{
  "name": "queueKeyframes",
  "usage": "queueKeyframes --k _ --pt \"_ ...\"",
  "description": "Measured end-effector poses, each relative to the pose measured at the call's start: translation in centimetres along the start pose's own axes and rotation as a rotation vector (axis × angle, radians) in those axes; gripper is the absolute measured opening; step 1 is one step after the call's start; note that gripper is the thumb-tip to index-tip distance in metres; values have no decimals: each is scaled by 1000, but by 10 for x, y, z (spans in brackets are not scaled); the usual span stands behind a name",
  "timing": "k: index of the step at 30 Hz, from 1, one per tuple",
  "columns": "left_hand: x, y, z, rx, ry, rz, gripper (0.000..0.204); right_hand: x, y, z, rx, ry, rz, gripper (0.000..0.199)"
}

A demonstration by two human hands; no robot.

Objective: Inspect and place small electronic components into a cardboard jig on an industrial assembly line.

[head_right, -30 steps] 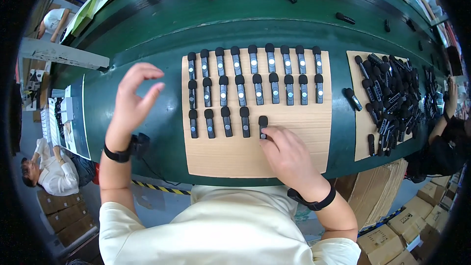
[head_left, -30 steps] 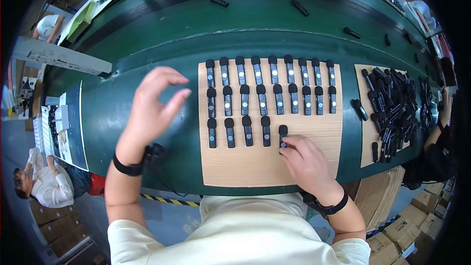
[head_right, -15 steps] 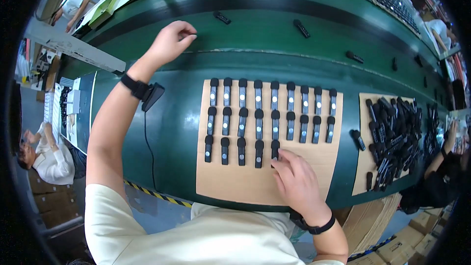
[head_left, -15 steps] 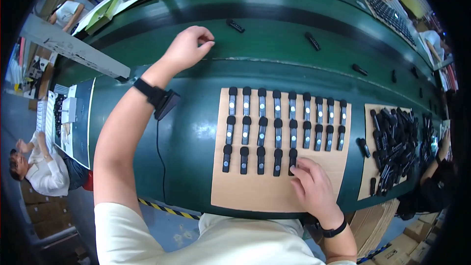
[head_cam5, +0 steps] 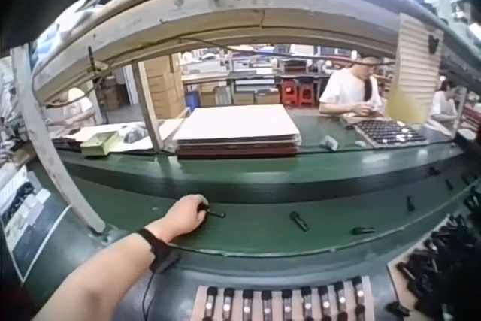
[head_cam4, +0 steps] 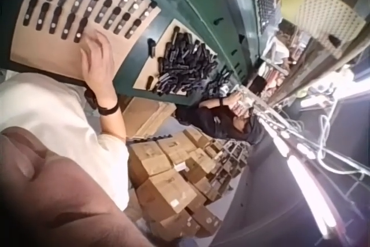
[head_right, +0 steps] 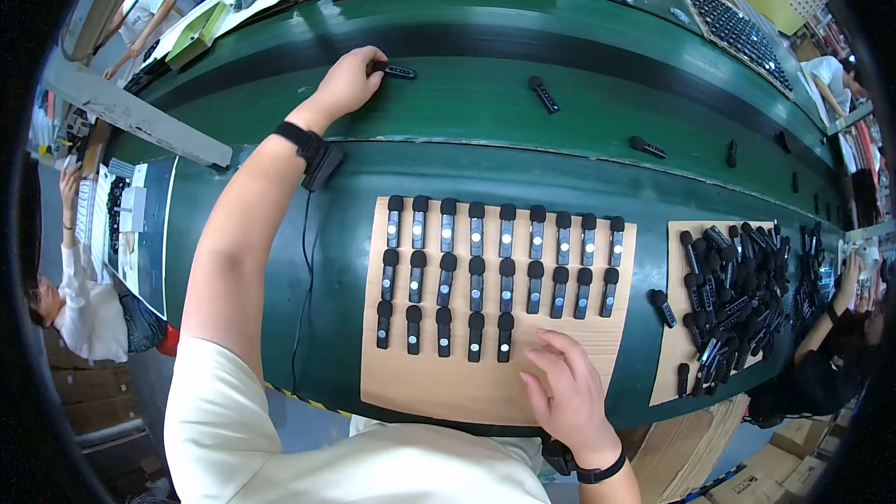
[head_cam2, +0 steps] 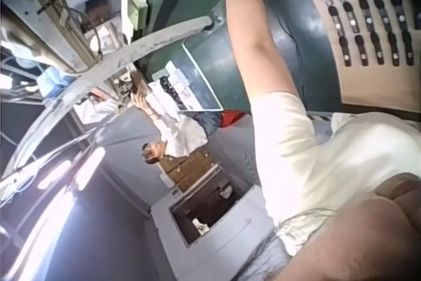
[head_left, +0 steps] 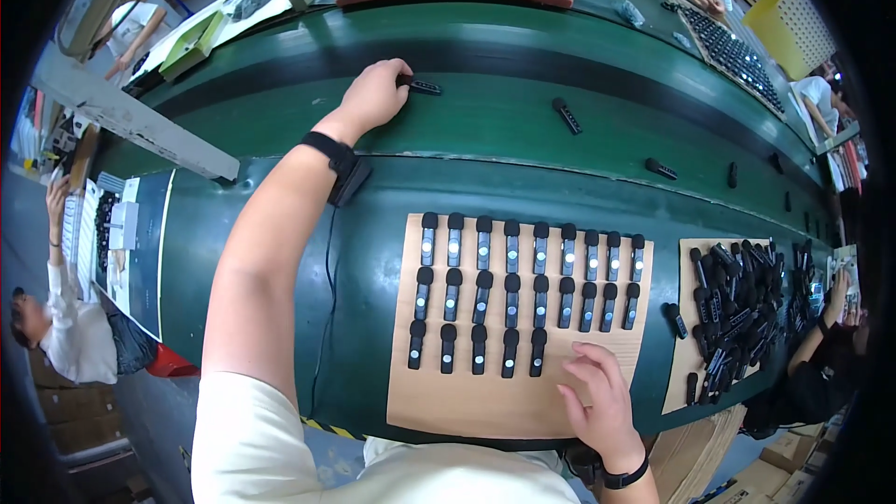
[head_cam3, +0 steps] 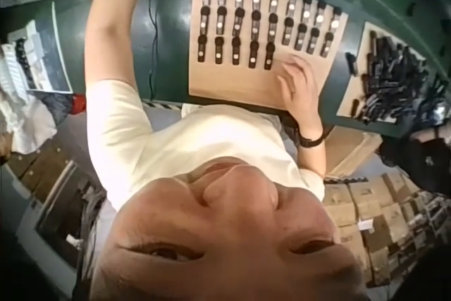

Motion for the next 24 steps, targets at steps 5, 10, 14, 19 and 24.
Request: queueKeyframes --k 5,10,14,19,24 --pt "-70 -48 -48 166 -456 -155 23 13 11 -11 -36 108 -81 38" --pt "-149 -137 -87 114 -923 -2 25 26 32 -17 -103 182 -128 40" --pt "-203 -187 -107 167 -984 132 27 51 53 -17 -257 332 -200 46" --pt "-239 -212 -101 216 -1081 196 28 53 44 -1 -243 442 -221 43" --pt "-252 -228 -98 239 -1142 128 28 49 32 -4 -269 426 -265 37"
Point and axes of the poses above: each hand's wrist, its own y-axis towards the middle knuckle, its own z-axis out of the palm, x = y × z, the point moved 5 cm from there along y, towards the middle knuckle
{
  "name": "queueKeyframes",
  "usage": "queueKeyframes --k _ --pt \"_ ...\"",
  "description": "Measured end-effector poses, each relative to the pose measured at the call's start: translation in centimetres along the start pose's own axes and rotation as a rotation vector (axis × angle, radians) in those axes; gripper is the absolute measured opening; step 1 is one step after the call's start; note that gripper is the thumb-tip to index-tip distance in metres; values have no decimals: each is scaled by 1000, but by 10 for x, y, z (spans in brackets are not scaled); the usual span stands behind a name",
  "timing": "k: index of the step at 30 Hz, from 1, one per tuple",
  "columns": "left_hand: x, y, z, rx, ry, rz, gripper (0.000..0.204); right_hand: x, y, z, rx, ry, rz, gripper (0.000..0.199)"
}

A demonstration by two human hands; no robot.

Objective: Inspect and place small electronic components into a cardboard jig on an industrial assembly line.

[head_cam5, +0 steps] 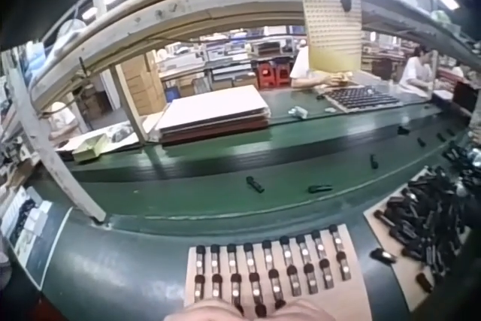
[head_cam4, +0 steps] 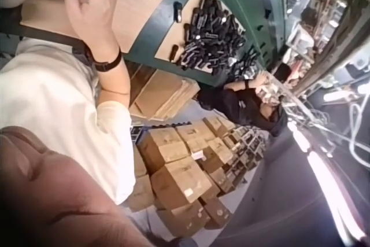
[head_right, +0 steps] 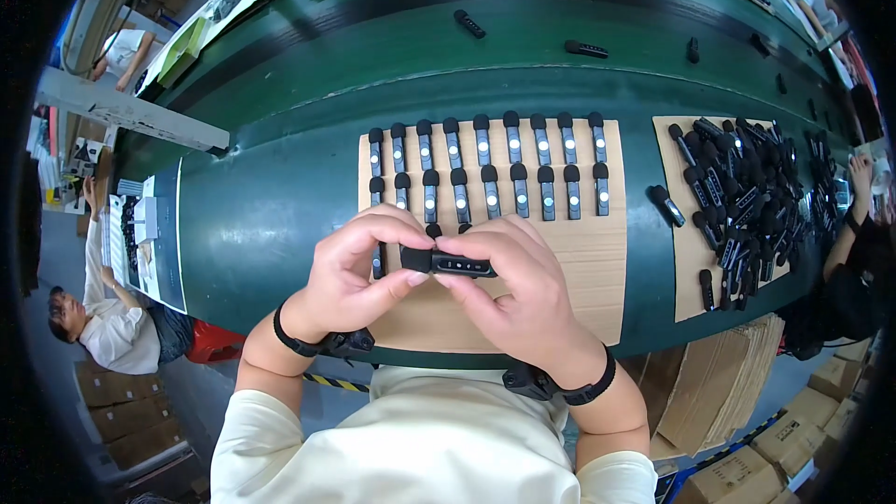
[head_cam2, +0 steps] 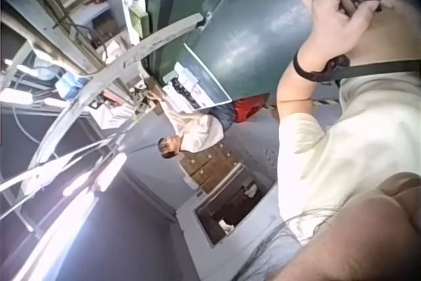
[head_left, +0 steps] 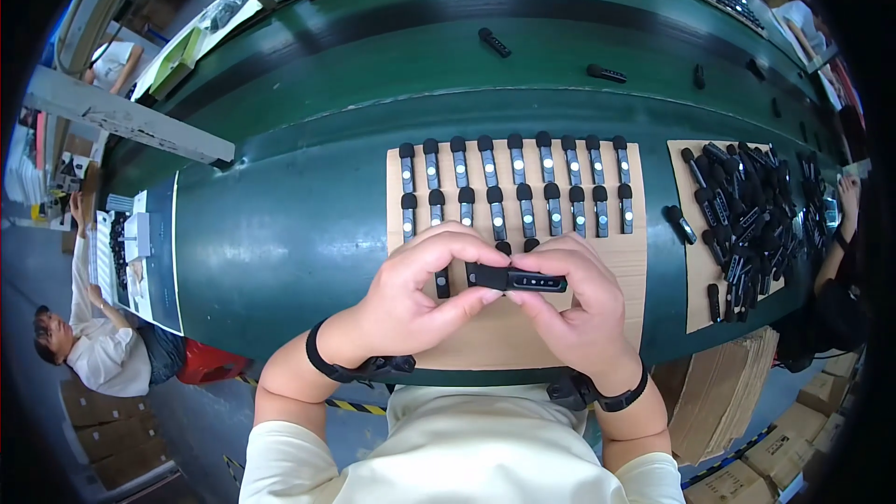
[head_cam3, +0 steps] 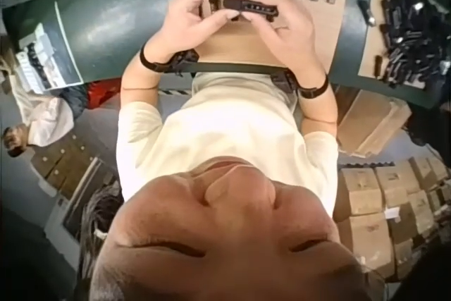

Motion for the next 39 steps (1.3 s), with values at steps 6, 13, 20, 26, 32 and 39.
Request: queueKeyframes --k 6,13,20,26,32,39 --pt "-5 0 7 -100 -125 -56 26 5 -4 -6 -32 -27 -69 31" --pt "-7 5 7 46 125 7 22 -1 -13 -7 -63 71 78 30" --pt "7 10 -20 26 265 20 25 -17 -34 -18 -48 -23 151 28" --pt "81 16 -103 -165 87 -350 13 -36 -58 -41 -23 -517 131 33" --pt "126 29 -179 -247 375 -394 12 -36 -80 -26 130 -841 45 41" --pt "143 62 -219 -280 389 -395 14 -44 -85 -14 214 -757 124 46"
Point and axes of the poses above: each hand's wrist, its own y-axis towards the middle knuckle, its own z-axis out of the palm, x = y × z, the point moved 5 cm from there along y, towards the middle knuckle
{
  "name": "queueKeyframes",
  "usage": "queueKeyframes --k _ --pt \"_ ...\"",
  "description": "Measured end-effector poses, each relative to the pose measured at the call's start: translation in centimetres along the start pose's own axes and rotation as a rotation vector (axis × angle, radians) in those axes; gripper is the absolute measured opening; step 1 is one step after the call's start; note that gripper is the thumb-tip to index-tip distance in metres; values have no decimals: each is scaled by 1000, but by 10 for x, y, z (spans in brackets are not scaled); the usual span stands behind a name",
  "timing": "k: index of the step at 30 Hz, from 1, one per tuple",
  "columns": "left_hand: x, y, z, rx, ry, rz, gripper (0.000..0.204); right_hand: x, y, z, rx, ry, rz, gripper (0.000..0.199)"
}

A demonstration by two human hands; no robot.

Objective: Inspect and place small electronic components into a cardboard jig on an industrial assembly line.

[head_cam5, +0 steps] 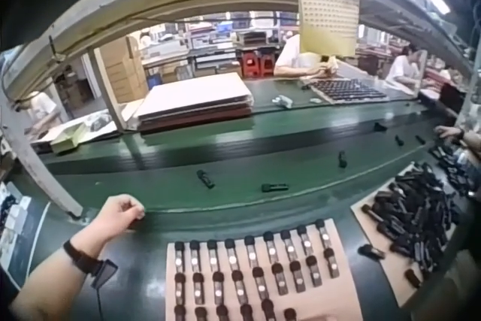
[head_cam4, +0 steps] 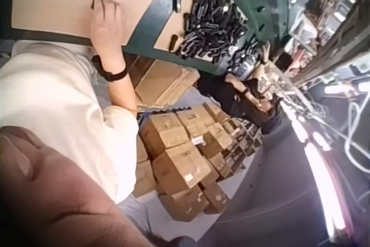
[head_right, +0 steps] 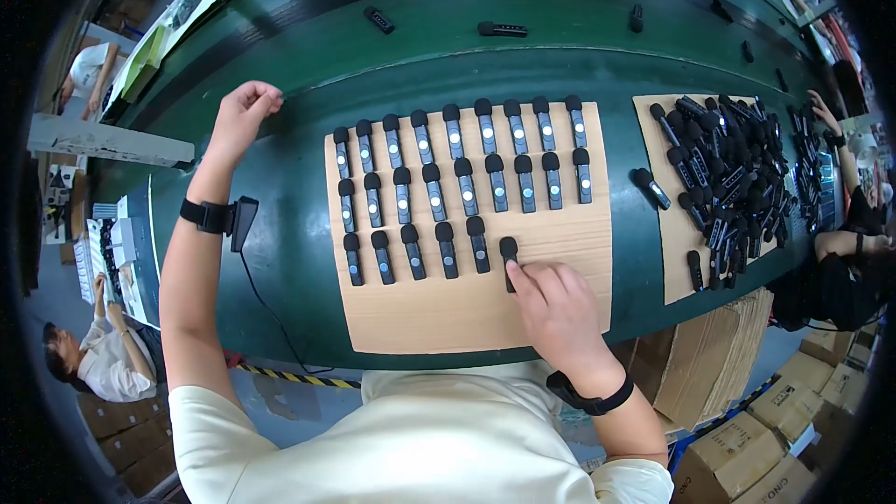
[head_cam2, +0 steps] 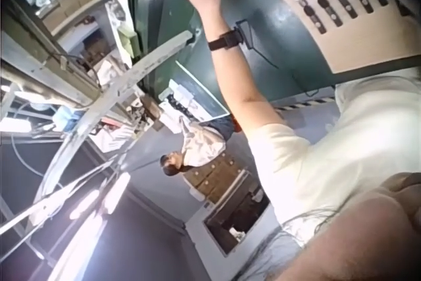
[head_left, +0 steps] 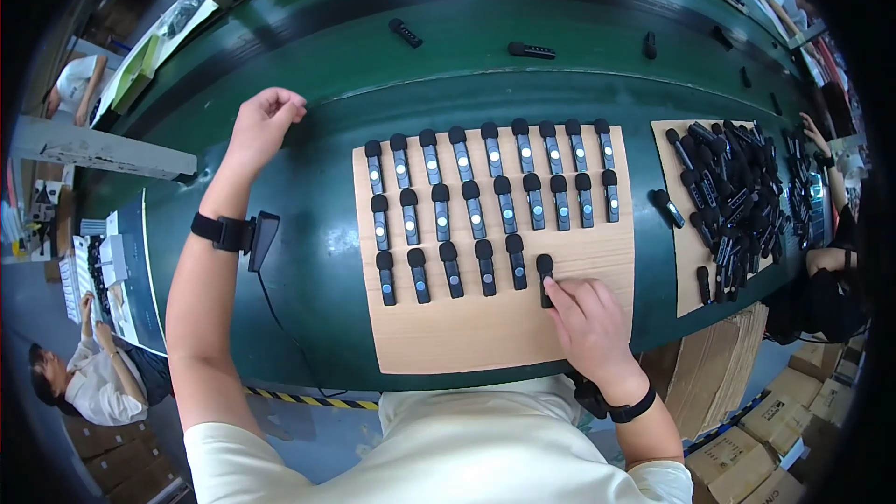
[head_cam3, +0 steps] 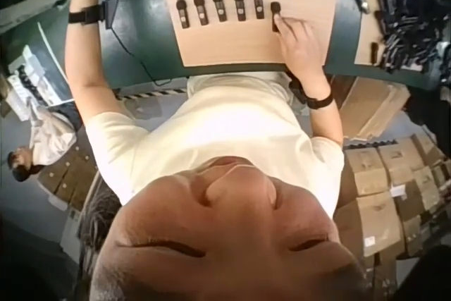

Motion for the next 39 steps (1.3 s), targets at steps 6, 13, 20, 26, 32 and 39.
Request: queueKeyframes --k 6,13,20,26,32,39 --pt "-6 42 15 52 49 -27 15 -8 13 2 -16 -28 16 47" --pt "-9 96 43 29 202 51 19 -13 17 2 16 -50 10 51" --pt "-8 129 62 7 392 250 19 -23 8 -11 -16 105 30 57" --pt "-6 128 54 -10 534 283 23 -26 6 -21 -37 169 25 50" --pt "-41 71 54 104 276 92 20 -20 6 -37 -124 335 40 43" --pt "-123 -70 87 233 -215 184 19 2 43 -56 -268 566 63 46"
Point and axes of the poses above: each hand's wrist, its own y-axis towards the middle knuckle, its own z-axis out of the palm, x = y × z, the point moved 5 cm from there along y, towards the middle knuckle
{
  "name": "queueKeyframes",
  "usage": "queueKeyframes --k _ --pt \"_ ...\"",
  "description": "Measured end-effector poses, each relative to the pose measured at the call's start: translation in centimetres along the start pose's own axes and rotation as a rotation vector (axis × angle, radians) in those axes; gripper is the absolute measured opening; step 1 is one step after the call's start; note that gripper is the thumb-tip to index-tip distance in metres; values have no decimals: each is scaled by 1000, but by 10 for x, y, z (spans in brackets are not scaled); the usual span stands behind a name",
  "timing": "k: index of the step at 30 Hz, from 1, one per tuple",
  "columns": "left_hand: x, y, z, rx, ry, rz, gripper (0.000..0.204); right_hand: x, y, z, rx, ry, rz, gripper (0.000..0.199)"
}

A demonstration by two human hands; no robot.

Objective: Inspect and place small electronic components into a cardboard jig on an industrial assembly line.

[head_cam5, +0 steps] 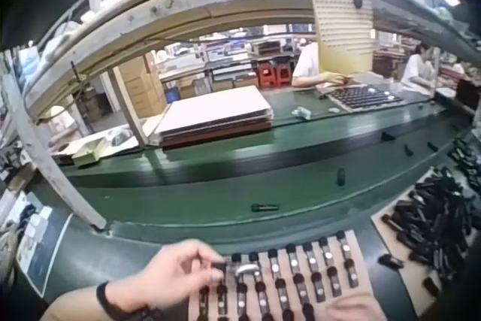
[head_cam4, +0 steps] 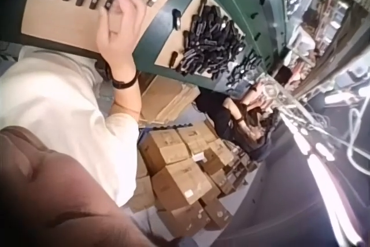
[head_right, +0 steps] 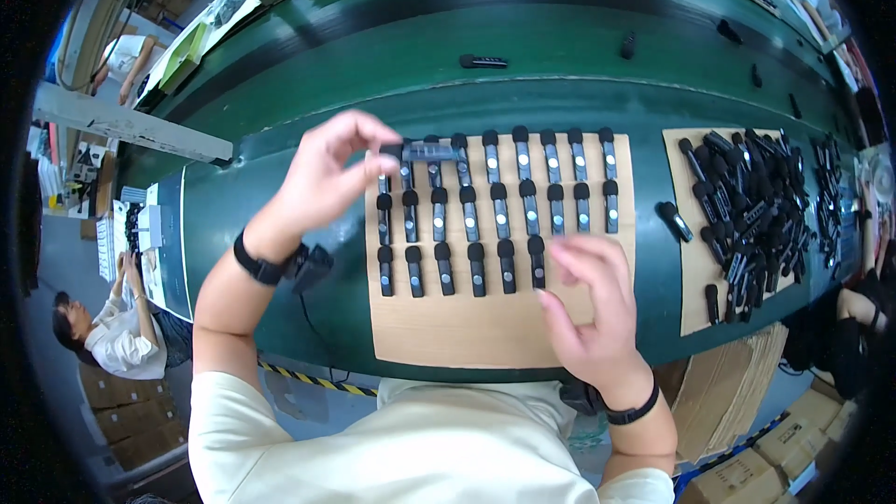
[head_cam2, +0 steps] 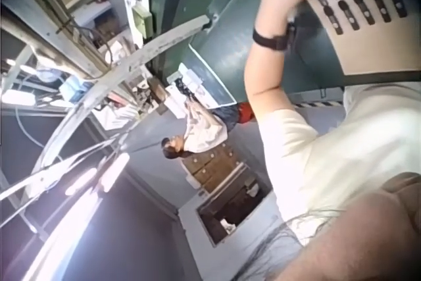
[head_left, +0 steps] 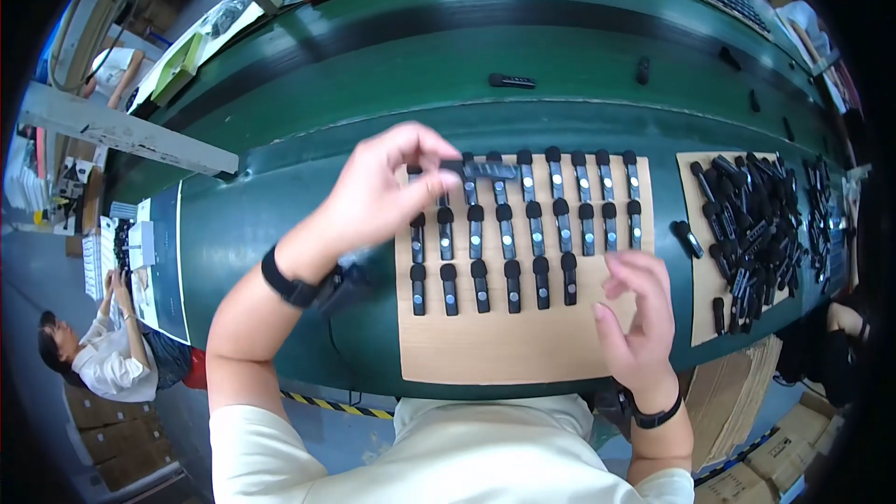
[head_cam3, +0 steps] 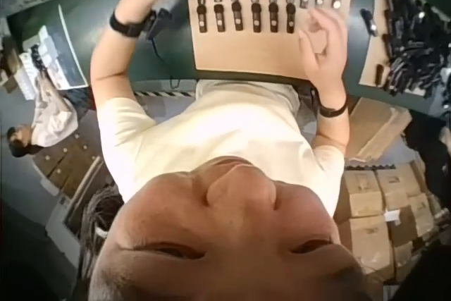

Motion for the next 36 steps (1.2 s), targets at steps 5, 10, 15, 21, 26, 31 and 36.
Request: queueKeyframes --k 5,10,15,21,26,31,36 --pt "-55 -56 35 181 18 201 25 32 26 26 58 79 -145 49" --pt "-62 -75 50 250 -35 248 25 41 22 40 109 181 -229 43" --pt "-64 -80 54 265 -19 288 25 41 16 41 61 205 -212 35" --pt "-69 -80 59 290 -24 257 25 40 12 36 48 178 -281 33" --pt "-70 -76 60 206 5 401 24 40 13 36 31 207 -220 30" --pt "-73 -71 60 188 116 519 23 41 15 29 74 233 -76 26" --pt "-72 -63 60 241 307 567 24 26 6 27 229 87 34 25"
Point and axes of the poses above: each hand's wrist, its own y-axis towards the middle knuckle, its own z-axis out of the palm, x = y × z, the point moved 5 cm from there along y, towards the middle knuckle
